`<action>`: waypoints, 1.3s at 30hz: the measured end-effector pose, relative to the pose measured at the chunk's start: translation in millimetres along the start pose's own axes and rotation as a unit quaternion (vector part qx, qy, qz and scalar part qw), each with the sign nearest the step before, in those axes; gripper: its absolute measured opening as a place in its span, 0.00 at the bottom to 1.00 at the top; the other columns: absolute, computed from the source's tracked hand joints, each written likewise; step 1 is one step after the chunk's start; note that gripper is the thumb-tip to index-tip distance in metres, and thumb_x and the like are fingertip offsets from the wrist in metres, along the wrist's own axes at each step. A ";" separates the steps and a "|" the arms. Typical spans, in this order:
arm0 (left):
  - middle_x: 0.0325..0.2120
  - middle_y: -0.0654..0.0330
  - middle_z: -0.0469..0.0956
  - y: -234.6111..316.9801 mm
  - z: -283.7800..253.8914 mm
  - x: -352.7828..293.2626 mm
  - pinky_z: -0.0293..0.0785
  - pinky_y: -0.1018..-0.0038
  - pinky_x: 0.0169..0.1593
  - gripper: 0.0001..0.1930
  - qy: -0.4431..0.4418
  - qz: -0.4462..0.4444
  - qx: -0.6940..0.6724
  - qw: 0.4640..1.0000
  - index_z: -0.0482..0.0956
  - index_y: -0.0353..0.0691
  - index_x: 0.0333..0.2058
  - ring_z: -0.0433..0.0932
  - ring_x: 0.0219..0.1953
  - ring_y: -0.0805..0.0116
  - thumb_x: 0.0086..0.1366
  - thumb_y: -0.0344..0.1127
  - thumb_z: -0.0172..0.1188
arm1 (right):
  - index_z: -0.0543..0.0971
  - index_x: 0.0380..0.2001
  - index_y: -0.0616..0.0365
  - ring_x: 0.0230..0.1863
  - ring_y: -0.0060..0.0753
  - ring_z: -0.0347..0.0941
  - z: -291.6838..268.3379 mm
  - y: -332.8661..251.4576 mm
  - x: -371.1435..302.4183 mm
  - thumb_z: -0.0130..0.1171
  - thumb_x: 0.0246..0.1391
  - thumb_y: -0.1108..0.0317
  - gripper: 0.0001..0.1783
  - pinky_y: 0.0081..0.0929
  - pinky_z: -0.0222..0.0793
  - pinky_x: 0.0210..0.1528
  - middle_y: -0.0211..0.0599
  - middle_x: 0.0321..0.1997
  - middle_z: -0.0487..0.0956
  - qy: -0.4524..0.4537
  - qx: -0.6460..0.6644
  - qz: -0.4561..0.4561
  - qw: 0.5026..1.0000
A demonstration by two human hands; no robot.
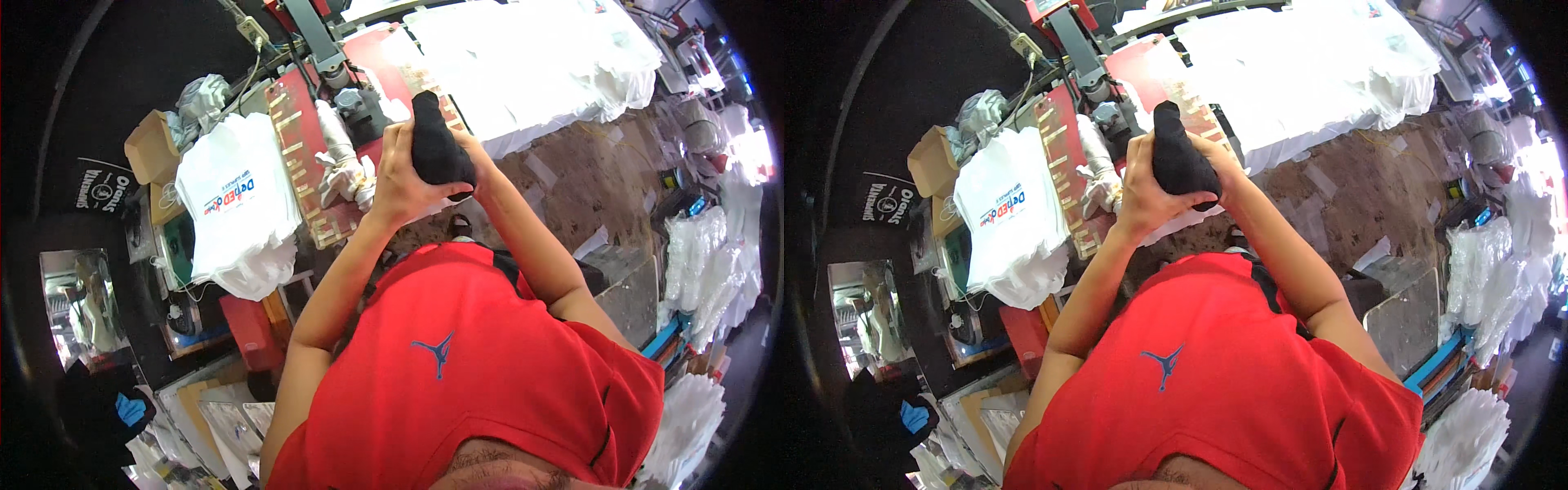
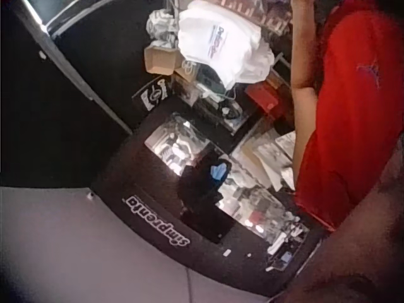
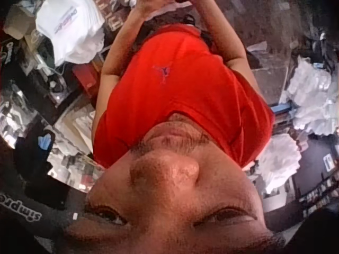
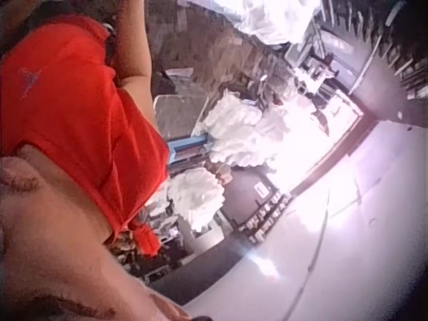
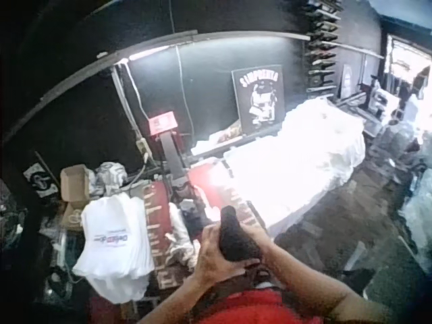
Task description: The person places white textile bags onto a screen printing platen, aligns them, lowers the screen to apply ink, and then uses a heat press to set the design.
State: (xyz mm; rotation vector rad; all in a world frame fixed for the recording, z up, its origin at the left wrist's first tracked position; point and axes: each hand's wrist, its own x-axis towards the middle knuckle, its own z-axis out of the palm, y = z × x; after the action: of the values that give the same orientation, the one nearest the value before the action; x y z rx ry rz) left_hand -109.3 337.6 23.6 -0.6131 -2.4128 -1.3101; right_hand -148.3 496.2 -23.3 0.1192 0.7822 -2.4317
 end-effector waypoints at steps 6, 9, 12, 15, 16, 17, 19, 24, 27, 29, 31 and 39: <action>0.36 0.55 0.76 -7.2 -23.6 -10.5 0.76 0.61 0.45 0.36 0.064 -0.082 -0.021 0.994 0.78 0.37 0.43 0.79 0.41 0.54 0.35 0.43 0.86 | 0.80 0.46 0.63 0.35 0.31 0.83 22.7 12.9 14.0 0.54 0.65 0.58 0.18 0.31 0.81 0.42 0.37 0.39 0.85 0.016 -0.005 0.021 1.000; 0.33 0.55 0.77 -4.5 -30.9 -12.4 0.76 0.62 0.43 0.30 0.128 -0.076 -0.030 0.988 0.80 0.37 0.37 0.79 0.37 0.55 0.37 0.42 0.85 | 0.80 0.44 0.62 0.36 0.30 0.82 45.5 17.0 17.0 0.56 0.62 0.51 0.22 0.30 0.78 0.43 0.35 0.37 0.84 0.052 -0.071 0.004 0.996; 0.35 0.53 0.79 -15.9 -40.8 -14.8 0.76 0.64 0.42 0.28 0.139 -0.098 0.001 0.985 0.80 0.35 0.39 0.80 0.37 0.58 0.41 0.39 0.84 | 0.76 0.57 0.55 0.50 0.26 0.76 65.5 22.2 14.9 0.55 0.66 0.52 0.24 0.26 0.71 0.52 0.37 0.57 0.77 0.094 -0.168 -0.081 0.978; 0.37 0.53 0.80 -13.8 -45.4 -15.6 0.77 0.64 0.43 0.26 0.140 -0.168 0.017 0.976 0.80 0.35 0.39 0.82 0.39 0.59 0.42 0.36 0.83 | 0.69 0.66 0.52 0.49 0.27 0.74 68.9 25.8 -0.8 0.54 0.68 0.56 0.27 0.26 0.71 0.52 0.36 0.62 0.72 0.015 -0.345 -0.208 0.915; 0.37 0.53 0.80 -12.5 -44.6 -14.2 0.77 0.64 0.43 0.27 0.146 -0.163 0.034 0.975 0.80 0.35 0.40 0.82 0.39 0.58 0.42 0.36 0.82 | 0.66 0.68 0.56 0.52 0.26 0.73 58.1 28.8 3.8 0.58 0.67 0.57 0.31 0.27 0.71 0.53 0.38 0.60 0.73 -0.021 -0.392 -0.225 0.892; 0.36 0.53 0.80 -11.6 -44.3 -15.2 0.77 0.63 0.43 0.27 0.151 -0.158 0.051 0.975 0.79 0.35 0.41 0.82 0.39 0.58 0.42 0.35 0.82 | 0.66 0.68 0.56 0.52 0.26 0.73 55.3 31.1 3.0 0.58 0.67 0.57 0.31 0.27 0.71 0.53 0.38 0.60 0.73 -0.022 -0.392 -0.223 0.892; 0.43 0.51 0.80 -16.5 -41.4 -21.9 0.78 0.62 0.47 0.40 0.139 -0.160 0.055 0.976 0.72 0.36 0.57 0.81 0.43 0.55 0.43 0.32 0.80 | 0.67 0.67 0.59 0.55 0.25 0.73 52.5 36.3 -1.6 0.65 0.61 0.61 0.34 0.27 0.71 0.55 0.41 0.58 0.75 -0.034 -0.518 -0.198 0.831; 0.58 0.47 0.72 -5.5 -63.9 -16.7 0.77 0.64 0.56 0.69 0.018 -0.090 -0.150 0.984 0.39 0.45 0.75 0.78 0.55 0.57 0.42 0.31 0.82 | 0.71 0.61 0.65 0.55 0.23 0.75 51.6 8.8 -7.1 0.73 0.49 0.79 0.36 0.27 0.72 0.58 0.35 0.53 0.79 -0.085 -0.366 -0.130 0.917; 0.58 0.51 0.72 -13.3 -78.3 -16.6 0.80 0.67 0.51 0.66 -0.068 -0.149 -0.249 0.955 0.48 0.44 0.74 0.78 0.54 0.62 0.40 0.37 0.85 | 0.69 0.62 0.64 0.52 0.25 0.77 57.0 -11.1 -16.1 0.71 0.53 0.75 0.34 0.27 0.75 0.53 0.37 0.53 0.79 -0.140 -0.327 -0.127 0.926; 0.56 0.53 0.74 -14.5 -80.2 -12.7 0.80 0.66 0.52 0.59 -0.094 -0.147 -0.262 0.949 0.58 0.42 0.71 0.78 0.54 0.63 0.41 0.37 0.85 | 0.69 0.61 0.63 0.51 0.25 0.77 45.8 -11.5 -13.8 0.70 0.56 0.71 0.32 0.27 0.74 0.53 0.36 0.52 0.79 -0.127 -0.326 -0.125 0.928; 0.53 0.54 0.75 -7.9 -78.4 -10.2 0.80 0.66 0.52 0.54 -0.065 -0.125 -0.209 0.968 0.64 0.41 0.67 0.78 0.53 0.62 0.40 0.37 0.85 | 0.69 0.61 0.62 0.50 0.25 0.77 38.2 -10.6 -10.3 0.69 0.58 0.66 0.31 0.26 0.74 0.53 0.35 0.51 0.79 -0.115 -0.325 -0.124 0.931; 0.40 0.52 0.76 1.8 -54.1 -12.4 0.77 0.62 0.42 0.32 0.096 -0.041 0.027 0.994 0.79 0.37 0.43 0.79 0.41 0.53 0.35 0.33 0.81 | 0.78 0.55 0.65 0.49 0.21 0.77 67.1 15.2 -13.5 0.51 0.70 0.47 0.29 0.23 0.70 0.55 0.35 0.49 0.82 -0.026 -0.272 -0.110 0.956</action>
State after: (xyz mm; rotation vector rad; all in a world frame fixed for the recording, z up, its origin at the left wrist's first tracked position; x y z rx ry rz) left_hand -93.6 290.0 47.3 -0.3586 -2.3279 -1.2687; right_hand -122.8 455.3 27.7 -0.2570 1.4722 -2.3077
